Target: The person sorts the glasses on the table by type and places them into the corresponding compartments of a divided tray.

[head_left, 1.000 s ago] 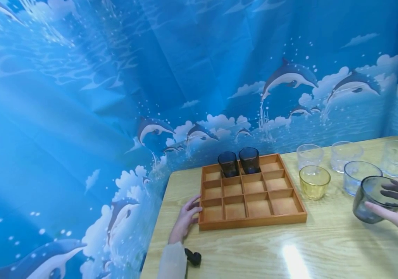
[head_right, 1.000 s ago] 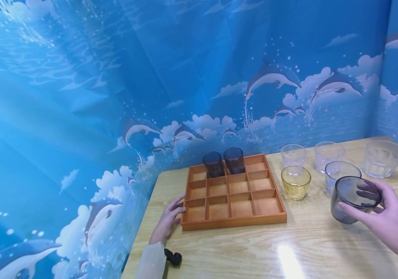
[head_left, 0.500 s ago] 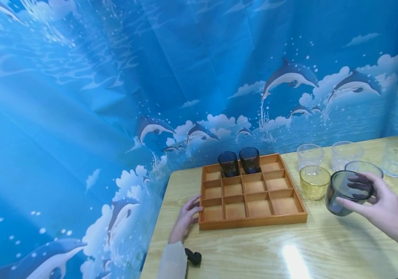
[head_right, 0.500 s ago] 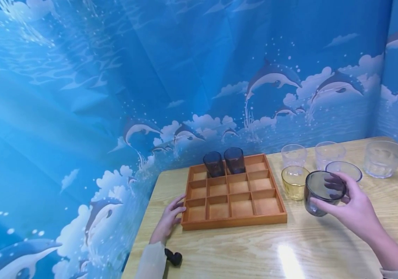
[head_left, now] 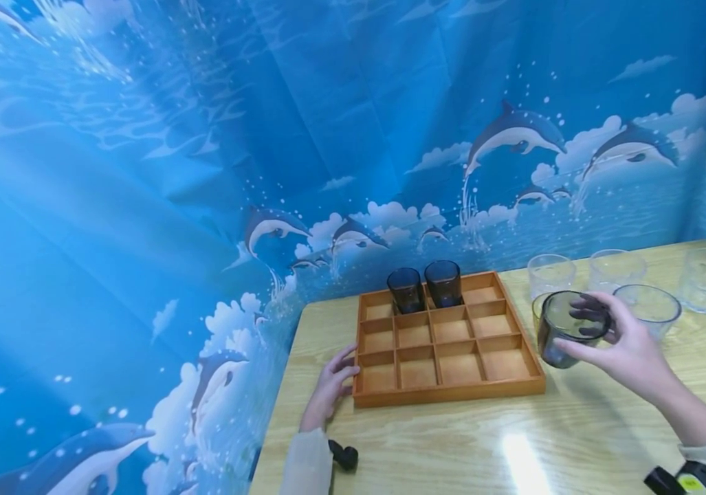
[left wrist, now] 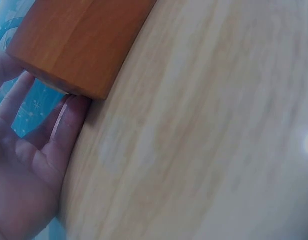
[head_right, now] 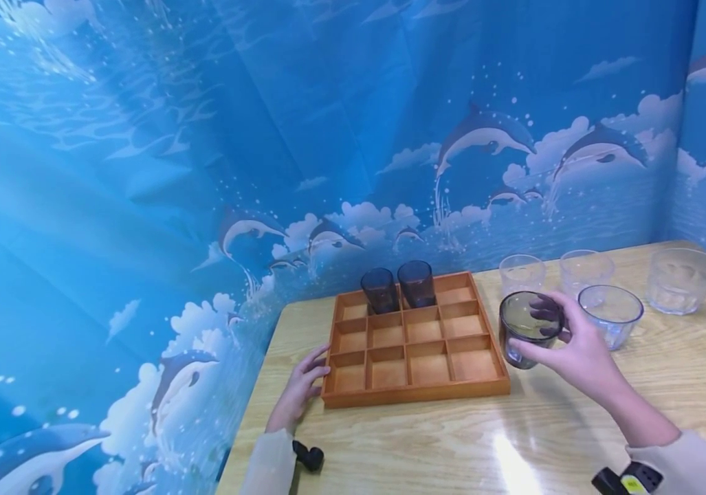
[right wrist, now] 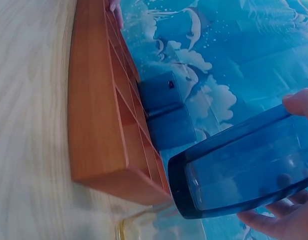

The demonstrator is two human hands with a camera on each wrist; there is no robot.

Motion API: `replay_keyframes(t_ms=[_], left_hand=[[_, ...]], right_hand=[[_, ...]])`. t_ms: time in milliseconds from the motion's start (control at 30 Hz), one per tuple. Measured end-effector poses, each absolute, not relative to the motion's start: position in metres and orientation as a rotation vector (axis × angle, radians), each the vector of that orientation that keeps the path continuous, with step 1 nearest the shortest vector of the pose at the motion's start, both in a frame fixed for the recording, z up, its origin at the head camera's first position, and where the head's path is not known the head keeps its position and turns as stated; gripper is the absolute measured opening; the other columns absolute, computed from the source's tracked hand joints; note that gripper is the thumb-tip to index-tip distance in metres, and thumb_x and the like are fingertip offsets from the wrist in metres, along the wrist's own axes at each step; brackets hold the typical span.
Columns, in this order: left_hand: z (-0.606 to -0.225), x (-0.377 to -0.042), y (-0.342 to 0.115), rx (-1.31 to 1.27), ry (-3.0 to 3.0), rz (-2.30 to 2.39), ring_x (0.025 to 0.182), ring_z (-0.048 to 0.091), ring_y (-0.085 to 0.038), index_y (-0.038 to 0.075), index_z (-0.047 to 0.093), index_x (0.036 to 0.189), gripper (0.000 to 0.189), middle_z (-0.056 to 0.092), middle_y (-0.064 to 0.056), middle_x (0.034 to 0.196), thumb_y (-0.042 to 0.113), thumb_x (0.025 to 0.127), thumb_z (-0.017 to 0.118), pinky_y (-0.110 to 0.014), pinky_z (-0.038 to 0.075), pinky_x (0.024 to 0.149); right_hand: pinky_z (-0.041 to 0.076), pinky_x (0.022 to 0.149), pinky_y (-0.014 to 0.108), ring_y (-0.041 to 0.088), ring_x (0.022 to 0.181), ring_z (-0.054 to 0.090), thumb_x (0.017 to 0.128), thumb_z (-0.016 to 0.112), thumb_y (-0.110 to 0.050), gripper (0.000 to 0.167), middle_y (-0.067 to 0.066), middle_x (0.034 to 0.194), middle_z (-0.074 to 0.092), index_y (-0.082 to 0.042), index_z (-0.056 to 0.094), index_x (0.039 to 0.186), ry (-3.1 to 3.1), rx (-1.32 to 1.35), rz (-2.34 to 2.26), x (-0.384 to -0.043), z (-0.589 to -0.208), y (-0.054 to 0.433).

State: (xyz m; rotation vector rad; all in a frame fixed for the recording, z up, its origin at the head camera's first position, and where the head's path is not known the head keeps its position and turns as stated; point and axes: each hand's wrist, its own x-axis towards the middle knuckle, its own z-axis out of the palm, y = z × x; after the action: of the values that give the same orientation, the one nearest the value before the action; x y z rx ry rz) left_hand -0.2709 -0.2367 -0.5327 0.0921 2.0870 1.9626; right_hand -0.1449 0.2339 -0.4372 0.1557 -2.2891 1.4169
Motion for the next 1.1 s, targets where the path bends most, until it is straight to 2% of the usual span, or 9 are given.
replay_keyframes(t_ms=[300,433,500,567,700,800,1100], left_hand=[[-0.544,-0.275,-0.237,0.097,2.129,1.977,0.103,0.056,-0.024,0.017,0.049,0.136,0.053,0.048,-0.018,0.132,0.017,0.085,0.063,-0.039,0.052,0.072],[-0.544,-0.276,-0.237,0.09,2.128,1.973,0.103,0.056,-0.023,0.017,0.048,0.137,0.053,0.047,-0.017,0.133,0.017,0.086,0.063,-0.04,0.051,0.073],[-0.544,-0.276,-0.238,0.085,2.123,1.97,0.104,0.055,-0.023,0.017,0.047,0.137,0.053,0.046,-0.017,0.133,0.017,0.087,0.062,-0.04,0.051,0.074],[-0.544,-0.276,-0.238,0.086,2.112,1.969,0.105,0.055,-0.023,0.016,0.046,0.138,0.053,0.045,-0.018,0.134,0.016,0.087,0.062,-0.041,0.051,0.075],[-0.539,-0.276,-0.239,0.094,2.088,1.958,0.107,0.054,-0.026,0.013,0.043,0.14,0.053,0.043,-0.02,0.135,0.011,0.089,0.059,-0.043,0.05,0.076],[-0.536,-0.275,-0.238,0.092,2.09,1.952,0.108,0.054,-0.027,0.012,0.043,0.14,0.053,0.043,-0.021,0.135,0.009,0.089,0.058,-0.042,0.051,0.076],[-0.543,-0.276,-0.237,0.055,2.132,1.96,0.105,0.055,-0.026,0.017,0.048,0.137,0.051,0.046,-0.018,0.133,0.014,0.087,0.061,-0.04,0.051,0.074]], right_hand=[[0.038,0.077,0.005,-0.006,0.096,0.047,0.072,0.08,-0.013,0.076,0.012,0.121,0.05,-0.004,0.037,0.135,-2.281,0.159,1.448,-0.164,-0.427,0.21],[0.04,0.076,0.007,0.001,0.099,0.048,0.075,0.078,-0.017,0.076,0.011,0.124,0.048,-0.006,0.034,0.137,-2.298,0.153,1.485,-0.175,-0.425,0.203],[0.041,0.075,0.009,0.01,0.102,0.049,0.076,0.078,-0.019,0.077,0.011,0.126,0.047,-0.007,0.033,0.138,-2.306,0.156,1.497,-0.181,-0.425,0.2],[0.043,0.076,0.014,0.02,0.105,0.049,0.076,0.077,-0.021,0.079,0.012,0.127,0.046,-0.006,0.031,0.139,-2.316,0.165,1.501,-0.188,-0.425,0.197],[0.046,0.083,0.036,0.035,0.109,0.047,0.077,0.076,-0.025,0.083,0.016,0.128,0.044,-0.003,0.027,0.141,-2.331,0.164,1.508,-0.204,-0.424,0.193],[0.044,0.083,0.045,0.036,0.111,0.046,0.077,0.076,-0.028,0.081,0.016,0.127,0.044,-0.003,0.029,0.138,-2.333,0.133,1.526,-0.217,-0.423,0.19],[0.039,0.085,0.055,0.04,0.114,0.041,0.077,0.075,-0.036,0.087,0.021,0.126,0.042,-0.001,0.025,0.139,-2.307,0.085,1.584,-0.252,-0.422,0.185]])
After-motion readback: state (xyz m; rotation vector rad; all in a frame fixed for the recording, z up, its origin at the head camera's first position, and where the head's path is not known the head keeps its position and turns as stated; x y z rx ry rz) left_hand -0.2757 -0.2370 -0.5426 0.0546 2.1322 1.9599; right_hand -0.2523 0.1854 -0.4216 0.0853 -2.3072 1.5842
